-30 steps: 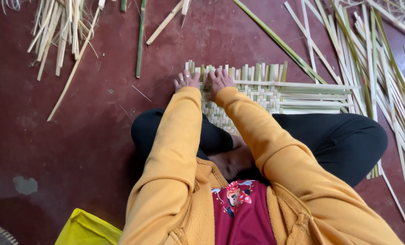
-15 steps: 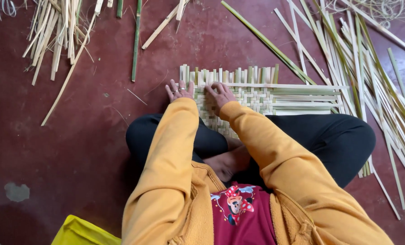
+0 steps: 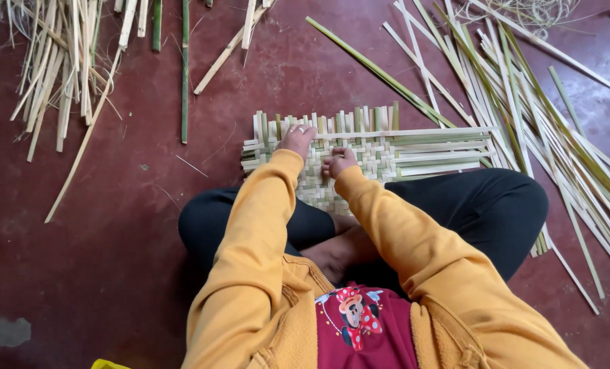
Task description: A person sits on the floor weaving thin strips of material into a mat pattern.
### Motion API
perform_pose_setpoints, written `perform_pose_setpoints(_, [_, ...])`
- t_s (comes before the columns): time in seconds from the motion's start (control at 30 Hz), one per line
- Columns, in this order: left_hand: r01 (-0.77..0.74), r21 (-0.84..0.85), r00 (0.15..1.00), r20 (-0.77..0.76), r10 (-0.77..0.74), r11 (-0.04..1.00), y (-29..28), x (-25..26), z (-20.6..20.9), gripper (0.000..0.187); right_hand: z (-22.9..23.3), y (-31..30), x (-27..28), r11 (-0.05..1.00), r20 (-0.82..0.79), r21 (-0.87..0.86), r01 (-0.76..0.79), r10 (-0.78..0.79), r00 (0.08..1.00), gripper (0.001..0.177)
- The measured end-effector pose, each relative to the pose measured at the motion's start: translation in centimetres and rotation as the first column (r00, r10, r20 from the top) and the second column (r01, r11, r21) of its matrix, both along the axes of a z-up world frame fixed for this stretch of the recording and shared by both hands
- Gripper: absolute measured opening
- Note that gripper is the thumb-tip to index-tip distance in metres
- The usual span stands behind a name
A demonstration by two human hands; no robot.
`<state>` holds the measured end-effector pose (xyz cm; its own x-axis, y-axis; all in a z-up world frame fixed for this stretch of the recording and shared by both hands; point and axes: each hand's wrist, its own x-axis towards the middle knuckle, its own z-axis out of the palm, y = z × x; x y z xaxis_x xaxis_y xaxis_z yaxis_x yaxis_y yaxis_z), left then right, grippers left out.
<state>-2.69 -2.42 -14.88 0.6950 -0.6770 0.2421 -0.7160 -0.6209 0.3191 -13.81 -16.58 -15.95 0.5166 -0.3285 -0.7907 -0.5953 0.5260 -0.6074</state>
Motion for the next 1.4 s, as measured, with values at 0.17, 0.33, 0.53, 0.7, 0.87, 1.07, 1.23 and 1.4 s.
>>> perform_pose_setpoints(0.17, [0.058, 0.035, 0.98, -0.191, -0.051, 0.998, 0.7, 1.4, 3.0, 0.025, 8.7, 1.5, -0.3, 0.999, 0.076, -0.023, 0.048, -0.046, 0.996, 0.04])
perform_pose_setpoints(0.33, [0.049, -0.19, 0.91, -0.397, -0.122, 0.981, 2.4, 1.6, 6.5, 0.014, 14.5, 0.9, 0.3, 0.503, -0.019, -0.758, -0.415, 0.619, 0.785, 0.043])
perform_pose_setpoints(0.53, [0.09, -0.252, 0.937, -0.308, -0.168, 0.964, 2.9, 0.9, 8.8, 0.018, 8.9, -2.0, 7.7, 0.137, -0.218, -0.854, -0.502, 0.782, 0.584, 0.055])
perform_pose_setpoints(0.7, [0.066, -0.209, 0.929, -0.343, -0.137, 0.976, 3.1, 1.4, 7.4, 0.024, 10.2, -2.8, 10.9, 0.305, -0.231, -0.661, -0.686, 0.787, 0.572, 0.028])
perform_pose_setpoints(0.87, [-0.052, -0.241, 0.889, -0.454, -0.065, 0.969, 2.8, 2.8, 4.7, 0.028, 12.7, -1.8, 7.9, 0.177, -0.217, -0.792, -0.585, 0.813, 0.54, 0.031])
perform_pose_setpoints(1.07, [-0.299, -0.125, 0.553, -0.83, 0.065, 0.946, 2.5, 4.3, -0.5, 0.02, 8.4, -0.7, 3.4, 0.082, -0.107, -0.948, -0.308, 0.829, 0.55, 0.012])
perform_pose_setpoints(1.23, [-0.066, 0.201, 0.893, -0.425, 0.147, 0.977, 0.1, 4.1, 3.6, 0.012, 8.0, -0.2, 3.5, -0.081, -0.118, -0.993, -0.09, 0.813, 0.571, 0.022])
perform_pose_setpoints(1.4, [-0.144, 0.18, 0.843, -0.493, 0.215, 0.973, 0.2, 3.8, 3.1, 0.031, 11.2, 0.2, 4.2, 0.191, 0.08, -0.976, -0.108, 0.766, 0.638, 0.032])
